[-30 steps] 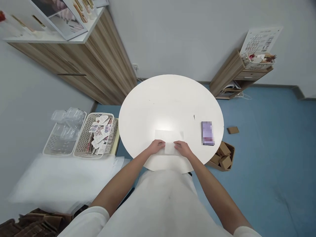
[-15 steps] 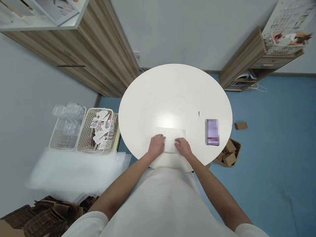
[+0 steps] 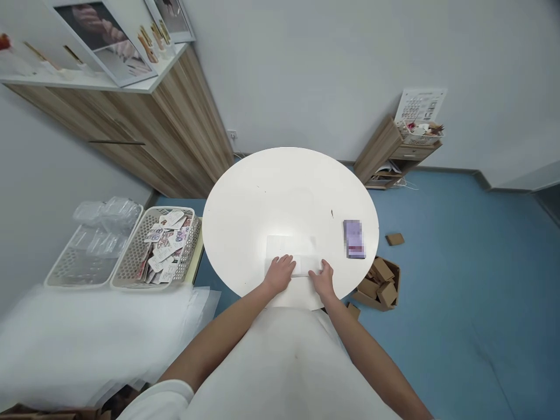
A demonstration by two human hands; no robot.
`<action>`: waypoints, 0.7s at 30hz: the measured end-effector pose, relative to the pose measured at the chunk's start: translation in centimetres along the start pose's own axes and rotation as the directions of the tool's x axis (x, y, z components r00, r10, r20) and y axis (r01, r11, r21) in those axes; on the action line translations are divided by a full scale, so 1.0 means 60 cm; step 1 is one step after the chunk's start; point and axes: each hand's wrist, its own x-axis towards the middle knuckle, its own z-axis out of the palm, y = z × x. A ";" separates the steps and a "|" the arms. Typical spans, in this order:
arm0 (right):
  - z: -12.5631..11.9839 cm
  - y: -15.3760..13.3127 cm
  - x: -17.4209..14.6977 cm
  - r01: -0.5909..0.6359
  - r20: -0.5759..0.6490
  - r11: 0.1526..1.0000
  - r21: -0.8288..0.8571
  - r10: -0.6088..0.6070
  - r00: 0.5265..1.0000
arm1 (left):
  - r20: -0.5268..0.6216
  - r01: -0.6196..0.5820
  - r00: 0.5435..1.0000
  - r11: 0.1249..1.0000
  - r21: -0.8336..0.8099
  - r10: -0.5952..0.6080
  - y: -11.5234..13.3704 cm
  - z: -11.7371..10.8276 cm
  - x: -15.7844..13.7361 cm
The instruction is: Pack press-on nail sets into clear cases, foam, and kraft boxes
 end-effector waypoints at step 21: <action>0.001 -0.030 0.019 -0.145 0.127 0.982 0.124 0.129 0.984 | -0.020 -0.142 0.990 0.990 0.027 0.142 -0.021 -0.006 0.001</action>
